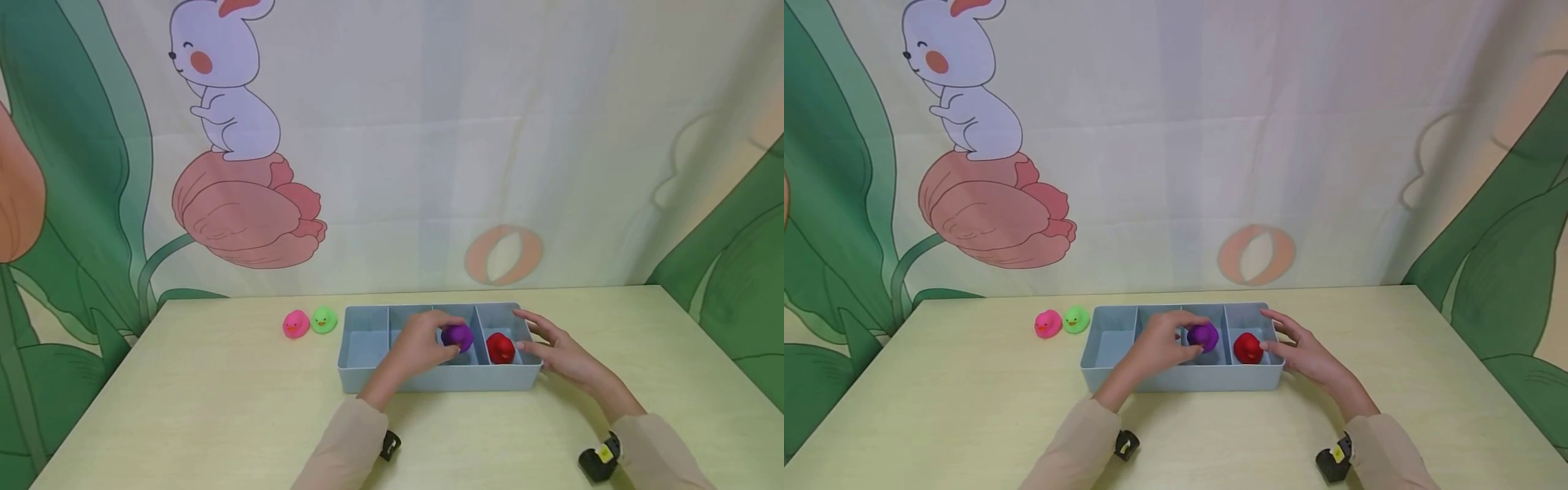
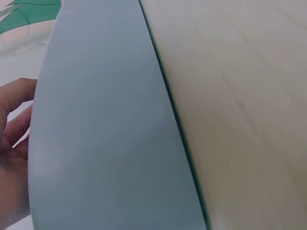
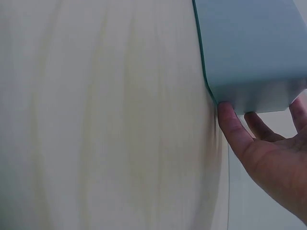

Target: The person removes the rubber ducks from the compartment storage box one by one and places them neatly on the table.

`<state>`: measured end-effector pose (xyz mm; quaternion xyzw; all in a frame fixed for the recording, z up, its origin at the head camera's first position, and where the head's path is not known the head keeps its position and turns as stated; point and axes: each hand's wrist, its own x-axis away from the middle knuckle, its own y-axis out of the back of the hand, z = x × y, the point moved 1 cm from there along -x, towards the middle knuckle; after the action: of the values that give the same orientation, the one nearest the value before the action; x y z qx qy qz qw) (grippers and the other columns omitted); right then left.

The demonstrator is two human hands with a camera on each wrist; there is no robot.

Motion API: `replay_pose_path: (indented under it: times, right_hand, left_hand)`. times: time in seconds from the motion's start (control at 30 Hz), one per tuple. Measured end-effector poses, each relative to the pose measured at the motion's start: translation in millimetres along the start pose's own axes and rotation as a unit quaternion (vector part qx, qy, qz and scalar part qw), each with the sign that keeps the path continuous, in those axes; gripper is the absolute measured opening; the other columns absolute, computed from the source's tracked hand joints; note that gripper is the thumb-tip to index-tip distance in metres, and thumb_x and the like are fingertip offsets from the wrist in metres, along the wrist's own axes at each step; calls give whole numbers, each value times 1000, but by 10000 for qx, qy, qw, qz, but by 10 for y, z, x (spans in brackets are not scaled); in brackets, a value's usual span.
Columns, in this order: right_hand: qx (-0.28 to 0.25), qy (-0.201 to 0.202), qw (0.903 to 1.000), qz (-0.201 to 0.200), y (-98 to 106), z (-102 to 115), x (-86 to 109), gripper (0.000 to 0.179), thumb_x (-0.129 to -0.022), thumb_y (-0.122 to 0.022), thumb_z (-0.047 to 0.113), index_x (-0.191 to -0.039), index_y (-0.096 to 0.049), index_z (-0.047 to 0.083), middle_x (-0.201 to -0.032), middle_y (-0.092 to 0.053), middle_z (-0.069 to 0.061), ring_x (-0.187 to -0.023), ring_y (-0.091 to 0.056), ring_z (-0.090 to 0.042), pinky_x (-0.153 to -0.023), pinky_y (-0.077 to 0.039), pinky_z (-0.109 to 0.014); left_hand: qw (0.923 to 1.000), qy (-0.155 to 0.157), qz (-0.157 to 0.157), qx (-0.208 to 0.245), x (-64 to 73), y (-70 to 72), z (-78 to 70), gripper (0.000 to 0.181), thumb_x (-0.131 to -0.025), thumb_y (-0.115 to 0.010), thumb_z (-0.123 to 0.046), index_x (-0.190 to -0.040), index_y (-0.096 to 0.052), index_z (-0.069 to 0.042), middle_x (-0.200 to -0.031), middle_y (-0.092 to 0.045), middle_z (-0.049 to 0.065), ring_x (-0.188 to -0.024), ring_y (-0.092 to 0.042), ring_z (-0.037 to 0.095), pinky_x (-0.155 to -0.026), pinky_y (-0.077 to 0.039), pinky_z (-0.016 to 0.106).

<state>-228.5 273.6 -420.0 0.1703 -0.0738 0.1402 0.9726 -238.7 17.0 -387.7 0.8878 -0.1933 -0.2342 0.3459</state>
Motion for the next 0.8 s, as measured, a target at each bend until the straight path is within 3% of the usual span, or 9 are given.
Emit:
replay_pose_path:
  times: [0.13,0.37,0.8]
  right_hand:
    - [-13,-21,10000,-4,-3,6,-3,69,-90,-56,24,-146,-17,18,-148,-1,-27,-130,-9,-52,-94,-29,-65]
    - [48,45,10000,10,3,-8,-3,69,-90,-56,24,-146,-17,18,-148,-1,-27,-130,-9,-52,-94,-31,-63]
    - [-20,107,9999,36,6,-22,-2,70,-89,-57,25,-146,-17,17,-148,0,-27,-130,-8,-52,-94,-30,-64]
  left_hand:
    - [9995,75,-155,267,30,35,-6,39,-75,-72,-7,-113,-64,-5,-106,-65,8,-86,-55,16,-66,-45,17]
    - [9957,232,-317,838,99,146,-19,38,-75,-71,-5,-113,-64,-5,-111,-63,8,-96,-57,19,-78,-51,33]
    - [9898,108,-856,1135,231,457,88,38,-73,-73,-1,-110,-65,-3,-107,-64,10,-95,-58,23,-74,-52,39]
